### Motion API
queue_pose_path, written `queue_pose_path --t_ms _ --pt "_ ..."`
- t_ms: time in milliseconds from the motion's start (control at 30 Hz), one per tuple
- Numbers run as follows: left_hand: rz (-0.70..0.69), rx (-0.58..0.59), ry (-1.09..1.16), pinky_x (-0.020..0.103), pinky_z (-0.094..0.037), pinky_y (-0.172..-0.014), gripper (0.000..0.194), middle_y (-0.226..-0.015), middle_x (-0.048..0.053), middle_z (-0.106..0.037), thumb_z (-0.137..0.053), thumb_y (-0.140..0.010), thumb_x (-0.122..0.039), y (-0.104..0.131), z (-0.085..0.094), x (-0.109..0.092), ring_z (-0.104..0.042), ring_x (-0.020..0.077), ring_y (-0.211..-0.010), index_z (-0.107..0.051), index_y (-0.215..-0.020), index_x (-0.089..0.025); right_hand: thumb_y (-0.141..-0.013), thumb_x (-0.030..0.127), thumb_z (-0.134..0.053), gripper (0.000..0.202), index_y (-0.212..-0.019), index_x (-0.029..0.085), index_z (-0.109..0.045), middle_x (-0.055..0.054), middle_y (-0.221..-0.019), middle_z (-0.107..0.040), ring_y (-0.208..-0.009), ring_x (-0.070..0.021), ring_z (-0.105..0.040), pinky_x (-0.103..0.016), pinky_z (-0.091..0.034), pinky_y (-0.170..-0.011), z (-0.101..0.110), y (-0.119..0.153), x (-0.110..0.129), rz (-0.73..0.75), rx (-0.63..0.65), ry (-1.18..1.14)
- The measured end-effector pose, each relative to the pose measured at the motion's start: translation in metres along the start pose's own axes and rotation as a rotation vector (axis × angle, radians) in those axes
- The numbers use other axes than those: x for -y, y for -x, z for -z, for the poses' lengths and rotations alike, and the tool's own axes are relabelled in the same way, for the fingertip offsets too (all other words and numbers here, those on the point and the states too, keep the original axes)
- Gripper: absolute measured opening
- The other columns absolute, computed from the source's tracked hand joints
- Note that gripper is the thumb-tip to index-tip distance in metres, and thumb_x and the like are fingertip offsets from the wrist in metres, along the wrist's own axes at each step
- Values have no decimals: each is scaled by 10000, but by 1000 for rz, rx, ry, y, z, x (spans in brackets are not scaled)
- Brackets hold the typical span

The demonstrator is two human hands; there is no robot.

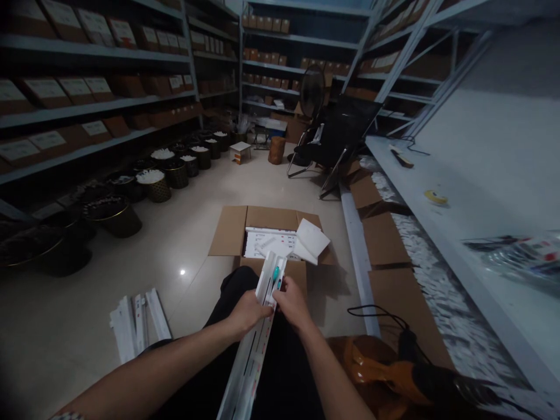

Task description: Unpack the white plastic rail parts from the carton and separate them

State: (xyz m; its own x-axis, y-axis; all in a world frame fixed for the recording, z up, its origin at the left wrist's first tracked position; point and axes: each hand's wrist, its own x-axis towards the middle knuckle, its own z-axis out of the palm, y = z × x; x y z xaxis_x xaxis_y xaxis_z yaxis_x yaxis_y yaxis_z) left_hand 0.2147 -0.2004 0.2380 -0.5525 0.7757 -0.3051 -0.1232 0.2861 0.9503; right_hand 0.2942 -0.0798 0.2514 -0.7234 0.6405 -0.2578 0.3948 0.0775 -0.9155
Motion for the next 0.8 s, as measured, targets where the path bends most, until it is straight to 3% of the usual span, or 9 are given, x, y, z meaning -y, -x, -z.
queue_pose_path --t_ms 333,633,800 --pt "20 34 77 217 -402 -576 332 -713 9 -633 -626 -530 -70 4 1 -8 -547 149 -642 -671 -854 -121 -637 225 -560 318 -949 170 -538 -12 -789 -628 -668 -149 -591 -196 -434 -468 9 13 8 -26 120 -111" --pt "-42 34 39 228 -424 -636 352 -779 22 -655 -620 -554 -77 4 -2 -3 -577 181 -726 -660 -898 -138 -590 175 -536 332 -922 179 -549 -13 -785 -642 -588 -138 -556 -197 -386 -427 1 8 -2 -53 3 -99" --pt "-7 42 199 231 -434 -647 368 -803 35 -650 -602 -614 -138 9 -1 -12 -578 170 -741 -629 -981 -143 -619 198 -554 305 -924 180 -570 -31 -827 -660 -635 -153 -575 -208 -404 -462 0 14 3 -24 -10 -172"
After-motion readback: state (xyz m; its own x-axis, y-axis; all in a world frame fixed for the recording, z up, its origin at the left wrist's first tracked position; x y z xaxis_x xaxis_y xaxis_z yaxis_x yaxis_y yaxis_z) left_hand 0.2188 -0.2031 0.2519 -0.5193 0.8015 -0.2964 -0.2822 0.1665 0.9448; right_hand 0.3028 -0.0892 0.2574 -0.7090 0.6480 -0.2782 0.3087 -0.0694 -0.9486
